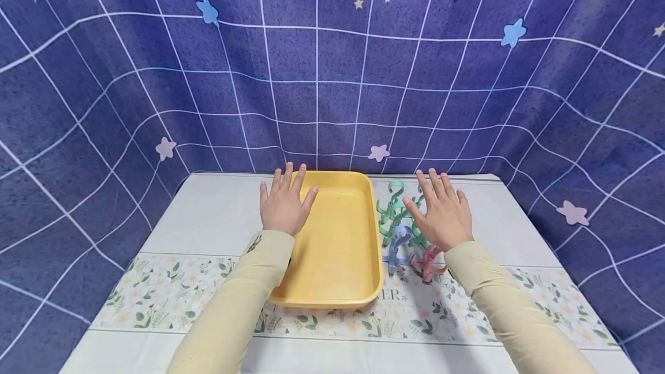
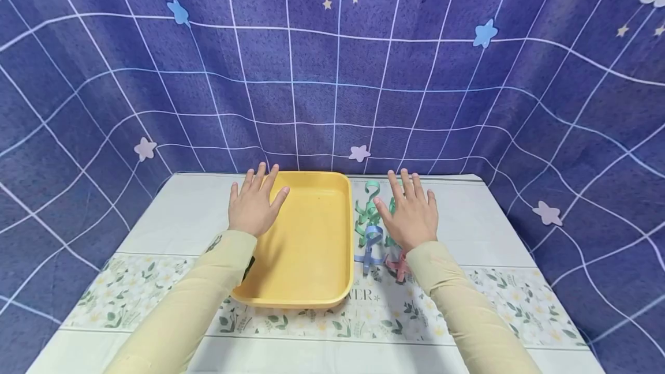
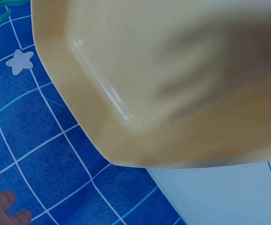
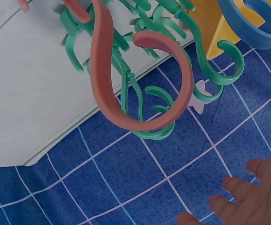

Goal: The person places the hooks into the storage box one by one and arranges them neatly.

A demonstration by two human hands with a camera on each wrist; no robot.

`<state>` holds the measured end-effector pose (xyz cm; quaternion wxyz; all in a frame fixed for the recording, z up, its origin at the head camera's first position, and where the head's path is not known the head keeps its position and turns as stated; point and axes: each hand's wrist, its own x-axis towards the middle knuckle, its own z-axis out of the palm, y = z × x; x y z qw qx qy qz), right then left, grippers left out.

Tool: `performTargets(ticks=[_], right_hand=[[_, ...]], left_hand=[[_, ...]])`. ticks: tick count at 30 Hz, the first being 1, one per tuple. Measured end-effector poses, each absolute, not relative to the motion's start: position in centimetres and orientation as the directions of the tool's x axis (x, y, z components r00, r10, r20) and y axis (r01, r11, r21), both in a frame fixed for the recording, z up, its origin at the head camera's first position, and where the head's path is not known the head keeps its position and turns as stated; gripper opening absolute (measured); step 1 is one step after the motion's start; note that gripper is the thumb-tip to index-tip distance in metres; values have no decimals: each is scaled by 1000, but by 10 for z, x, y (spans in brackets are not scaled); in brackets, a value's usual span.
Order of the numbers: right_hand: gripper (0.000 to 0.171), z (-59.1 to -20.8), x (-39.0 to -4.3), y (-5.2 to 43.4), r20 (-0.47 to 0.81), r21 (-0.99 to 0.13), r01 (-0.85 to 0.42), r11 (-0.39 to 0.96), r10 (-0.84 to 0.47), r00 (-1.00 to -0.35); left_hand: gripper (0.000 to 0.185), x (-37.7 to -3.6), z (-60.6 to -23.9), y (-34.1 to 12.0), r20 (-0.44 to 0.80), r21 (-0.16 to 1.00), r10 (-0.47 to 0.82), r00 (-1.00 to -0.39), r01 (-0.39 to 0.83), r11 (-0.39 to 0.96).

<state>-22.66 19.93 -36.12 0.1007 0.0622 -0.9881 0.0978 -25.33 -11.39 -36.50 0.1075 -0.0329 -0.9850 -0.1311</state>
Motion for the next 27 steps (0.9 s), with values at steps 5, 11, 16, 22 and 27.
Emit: performTargets(ticks=[5,11,16,22,27], right_hand=[[74,-363,-227,201,214,-205,-154,967,-109,-971],[74,-364,-228,203,251,-222,-172,960,-114,-961],[71,-362,-227,202,280,-241,-187,952,-116,-953],[70,-359,-226,201,310,-261,-202,944,-116,-943],[68,-357,-226,201,347,-271,-224,936,-122,-930]], left_hand=[[66,-253,-366,-114,228,249,42,-973,100,963],[67,-253,-364,-114,225,251,47,-973,104,962],[67,-253,-363,-115,219,255,47,-975,104,961],[68,-254,-362,-117,209,263,44,-977,100,960],[68,-254,-360,-119,195,292,32,-980,89,952]])
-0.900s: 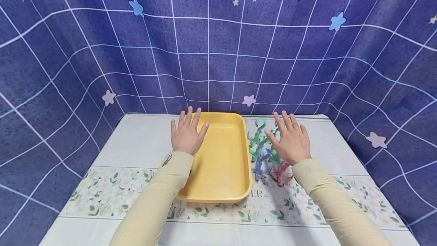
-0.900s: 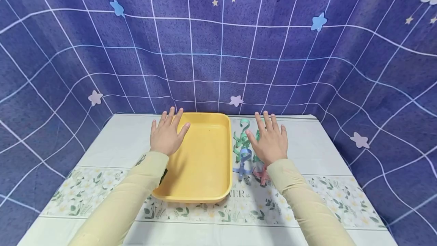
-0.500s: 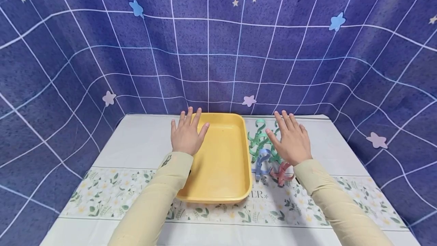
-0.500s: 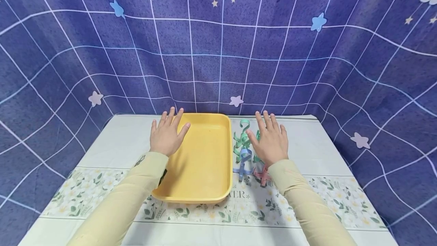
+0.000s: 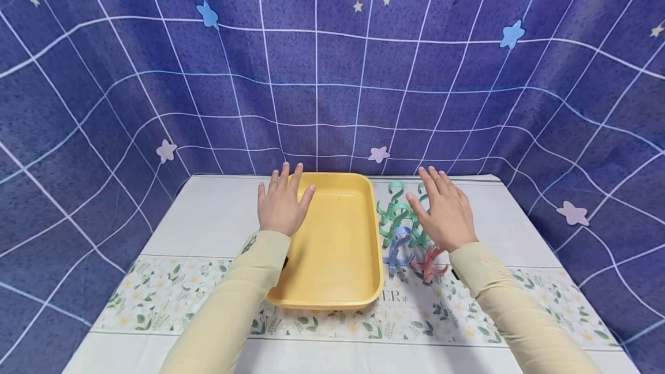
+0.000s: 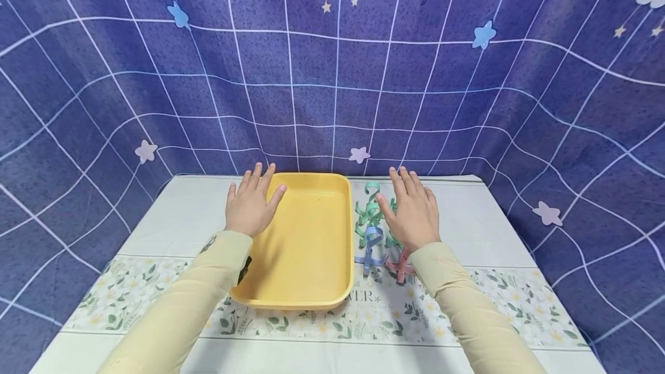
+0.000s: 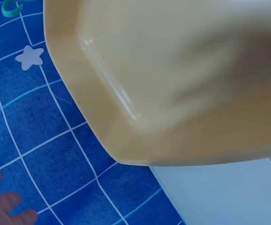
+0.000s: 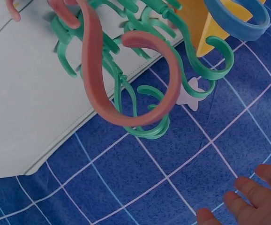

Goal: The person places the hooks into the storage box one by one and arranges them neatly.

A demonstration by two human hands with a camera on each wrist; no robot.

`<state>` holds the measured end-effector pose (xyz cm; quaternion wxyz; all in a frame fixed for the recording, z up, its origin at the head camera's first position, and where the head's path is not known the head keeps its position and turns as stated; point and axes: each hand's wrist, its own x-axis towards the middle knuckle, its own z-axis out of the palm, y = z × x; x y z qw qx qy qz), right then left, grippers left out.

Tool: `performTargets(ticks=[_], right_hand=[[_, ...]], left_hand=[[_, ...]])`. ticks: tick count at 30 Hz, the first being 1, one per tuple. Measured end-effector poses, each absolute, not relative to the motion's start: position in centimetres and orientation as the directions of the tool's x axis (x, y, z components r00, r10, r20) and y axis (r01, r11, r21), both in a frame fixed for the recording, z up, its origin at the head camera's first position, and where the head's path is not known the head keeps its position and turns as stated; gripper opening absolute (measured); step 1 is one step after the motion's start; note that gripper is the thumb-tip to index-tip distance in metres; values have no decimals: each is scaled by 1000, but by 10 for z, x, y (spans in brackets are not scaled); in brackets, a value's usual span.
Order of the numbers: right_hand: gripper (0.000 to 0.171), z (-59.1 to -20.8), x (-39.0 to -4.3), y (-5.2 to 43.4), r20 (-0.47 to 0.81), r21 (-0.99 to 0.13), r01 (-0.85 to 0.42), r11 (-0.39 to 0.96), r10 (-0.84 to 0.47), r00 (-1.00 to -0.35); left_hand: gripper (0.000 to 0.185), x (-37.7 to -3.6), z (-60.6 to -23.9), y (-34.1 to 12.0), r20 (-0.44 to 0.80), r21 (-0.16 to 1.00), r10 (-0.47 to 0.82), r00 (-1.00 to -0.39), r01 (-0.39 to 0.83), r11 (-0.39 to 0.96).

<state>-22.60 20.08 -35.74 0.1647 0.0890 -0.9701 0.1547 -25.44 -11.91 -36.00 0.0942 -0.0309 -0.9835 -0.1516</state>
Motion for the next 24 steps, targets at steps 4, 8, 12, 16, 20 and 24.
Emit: performTargets(ticks=[4,8,12,16,20,24], right_hand=[[66,-356,-225,200,378,-293,-242,925,-120,-918],[64,-353,-224,199,417,-313,-258,914,-112,-902],[60,-351,-222,198,462,-328,-279,902,-105,-881],[58,-350,-221,198,495,-343,-299,891,-99,-863],[55,-348,-220,199,517,-349,-304,887,-88,-851],[53,-347,-218,200,529,-356,-298,886,-72,-845]], left_hand=[[68,-254,-359,-121,199,319,23,-980,87,944],[68,-254,-358,-123,207,343,20,-978,92,935],[67,-254,-358,-125,206,355,19,-978,92,930],[67,-253,-357,-128,225,367,13,-974,97,925],[66,-253,-354,-130,253,393,3,-967,106,913],[66,-253,-352,-132,281,410,-8,-960,113,905]])
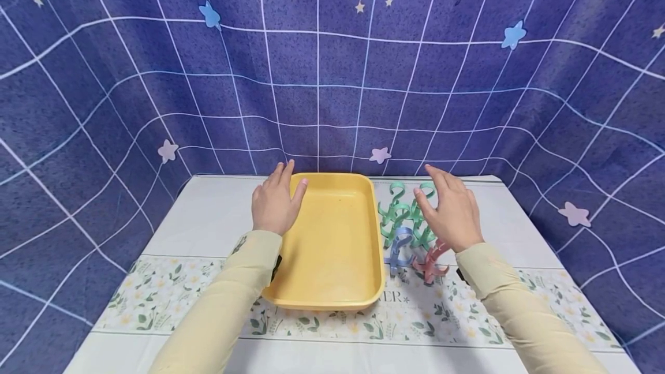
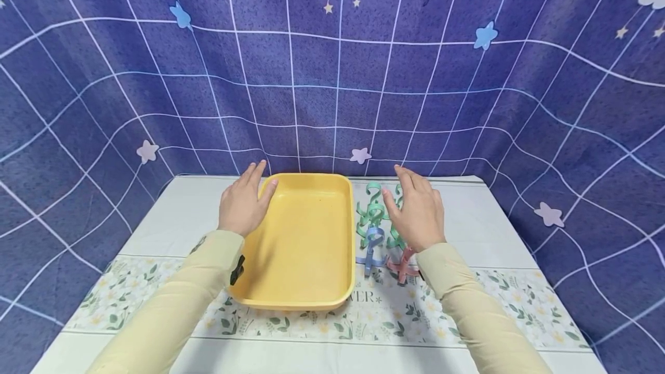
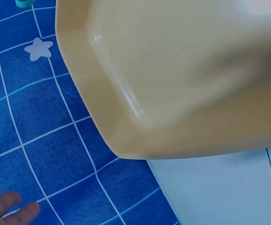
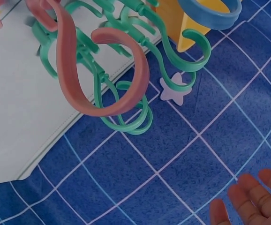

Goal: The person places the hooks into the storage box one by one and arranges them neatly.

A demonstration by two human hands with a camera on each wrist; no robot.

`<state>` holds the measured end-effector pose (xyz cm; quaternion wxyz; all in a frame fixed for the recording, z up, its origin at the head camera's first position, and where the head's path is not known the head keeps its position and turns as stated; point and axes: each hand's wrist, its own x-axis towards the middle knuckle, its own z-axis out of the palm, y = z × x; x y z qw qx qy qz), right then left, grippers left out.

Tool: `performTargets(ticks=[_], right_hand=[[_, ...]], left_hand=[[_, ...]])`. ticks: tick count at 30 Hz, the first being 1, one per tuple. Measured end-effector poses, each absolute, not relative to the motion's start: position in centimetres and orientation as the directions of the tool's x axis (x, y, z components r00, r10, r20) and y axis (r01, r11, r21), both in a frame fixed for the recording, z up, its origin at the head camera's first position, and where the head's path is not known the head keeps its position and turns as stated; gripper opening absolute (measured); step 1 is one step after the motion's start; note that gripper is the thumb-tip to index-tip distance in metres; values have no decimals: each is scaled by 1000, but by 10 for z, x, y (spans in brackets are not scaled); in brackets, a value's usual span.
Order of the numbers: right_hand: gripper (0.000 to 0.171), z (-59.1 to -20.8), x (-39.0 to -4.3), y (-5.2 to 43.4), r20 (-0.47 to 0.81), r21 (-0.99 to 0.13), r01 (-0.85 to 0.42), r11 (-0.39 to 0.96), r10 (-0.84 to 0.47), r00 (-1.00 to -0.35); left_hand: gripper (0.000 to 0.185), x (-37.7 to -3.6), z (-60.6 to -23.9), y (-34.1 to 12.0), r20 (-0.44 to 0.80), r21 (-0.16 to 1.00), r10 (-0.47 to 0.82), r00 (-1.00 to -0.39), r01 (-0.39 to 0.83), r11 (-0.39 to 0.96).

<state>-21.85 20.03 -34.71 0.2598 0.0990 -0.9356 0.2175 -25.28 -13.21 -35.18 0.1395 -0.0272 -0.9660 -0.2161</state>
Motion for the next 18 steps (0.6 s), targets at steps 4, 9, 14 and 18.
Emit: performTargets(ticks=[4,9,14,18], right_hand=[[53,-346,-217,203,531,-363,-296,883,-65,-845],[53,-344,-215,206,532,-367,-288,885,-55,-845],[52,-344,-214,209,525,-383,-276,882,-38,-850],[52,-343,-213,211,507,-401,-259,879,-22,-861]], left_hand=[[64,-254,-351,-136,301,428,-25,-953,111,897],[64,-255,-351,-141,294,453,-38,-955,104,886],[65,-254,-353,-146,266,469,-48,-963,85,879],[62,-251,-353,-150,256,487,-76,-964,61,871]])
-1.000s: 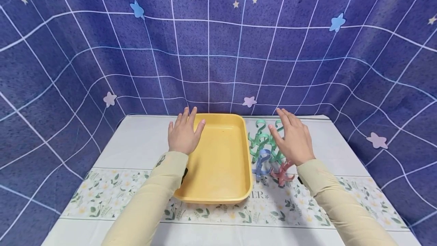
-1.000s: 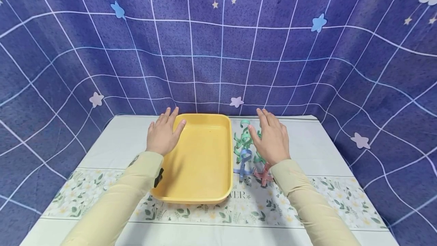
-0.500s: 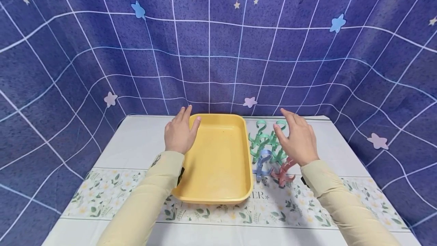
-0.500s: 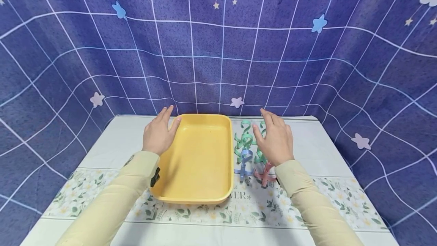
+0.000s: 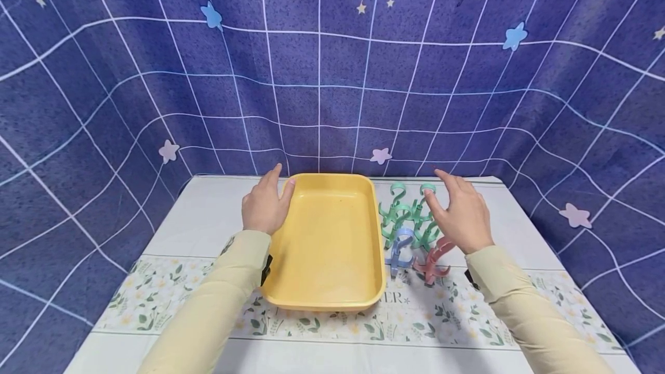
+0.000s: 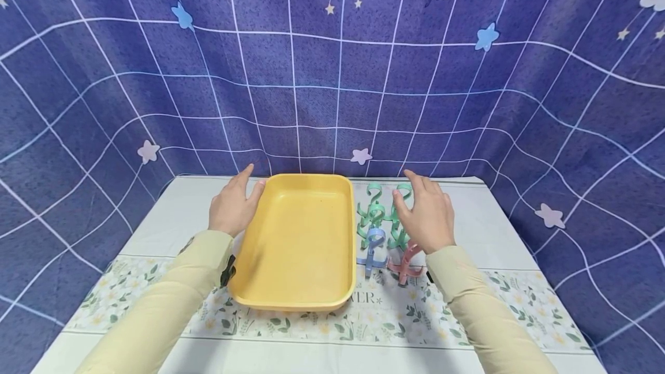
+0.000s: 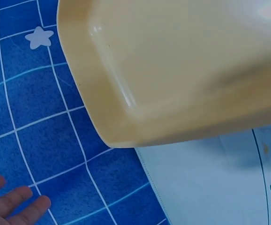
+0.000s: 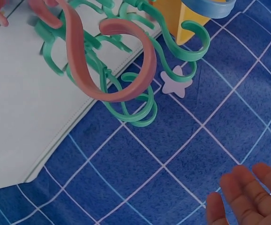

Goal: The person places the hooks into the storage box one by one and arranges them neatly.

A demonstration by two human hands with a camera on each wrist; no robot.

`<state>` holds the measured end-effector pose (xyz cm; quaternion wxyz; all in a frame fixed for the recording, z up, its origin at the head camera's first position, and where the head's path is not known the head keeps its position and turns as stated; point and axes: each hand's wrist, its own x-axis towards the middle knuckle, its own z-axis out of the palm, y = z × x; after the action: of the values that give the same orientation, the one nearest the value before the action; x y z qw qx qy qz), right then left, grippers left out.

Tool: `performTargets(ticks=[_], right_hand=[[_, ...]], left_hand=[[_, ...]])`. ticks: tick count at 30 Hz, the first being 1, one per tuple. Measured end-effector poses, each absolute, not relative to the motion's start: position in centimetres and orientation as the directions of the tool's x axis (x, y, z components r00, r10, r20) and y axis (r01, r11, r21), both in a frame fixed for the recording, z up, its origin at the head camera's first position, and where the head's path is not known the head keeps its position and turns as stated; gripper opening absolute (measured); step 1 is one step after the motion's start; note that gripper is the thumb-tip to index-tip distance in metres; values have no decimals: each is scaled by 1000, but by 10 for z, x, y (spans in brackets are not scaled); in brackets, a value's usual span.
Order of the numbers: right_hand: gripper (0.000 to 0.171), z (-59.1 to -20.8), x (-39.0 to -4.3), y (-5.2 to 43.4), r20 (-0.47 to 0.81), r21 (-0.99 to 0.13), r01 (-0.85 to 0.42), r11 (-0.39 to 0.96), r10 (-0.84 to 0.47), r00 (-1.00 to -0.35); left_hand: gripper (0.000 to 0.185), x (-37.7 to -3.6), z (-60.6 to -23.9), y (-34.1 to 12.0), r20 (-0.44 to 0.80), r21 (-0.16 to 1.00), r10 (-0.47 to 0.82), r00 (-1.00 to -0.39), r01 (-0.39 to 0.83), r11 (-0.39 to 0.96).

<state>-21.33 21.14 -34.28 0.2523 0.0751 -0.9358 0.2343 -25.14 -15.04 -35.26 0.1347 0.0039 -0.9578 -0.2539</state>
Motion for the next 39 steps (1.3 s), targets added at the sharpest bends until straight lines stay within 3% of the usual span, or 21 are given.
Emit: performTargets(ticks=[11,30,39], right_hand=[[50,-343,-209,221,458,-471,-216,855,27,-889],[47,-350,-201,229,414,-502,-199,842,31,-910],[41,-353,-199,234,418,-508,-198,838,39,-908]], left_hand=[[57,-250,-353,-167,185,515,-140,-973,-26,857],[55,-248,-370,-187,107,592,-193,-975,-93,801],[56,-250,-376,-188,46,575,-185,-982,-125,808]])
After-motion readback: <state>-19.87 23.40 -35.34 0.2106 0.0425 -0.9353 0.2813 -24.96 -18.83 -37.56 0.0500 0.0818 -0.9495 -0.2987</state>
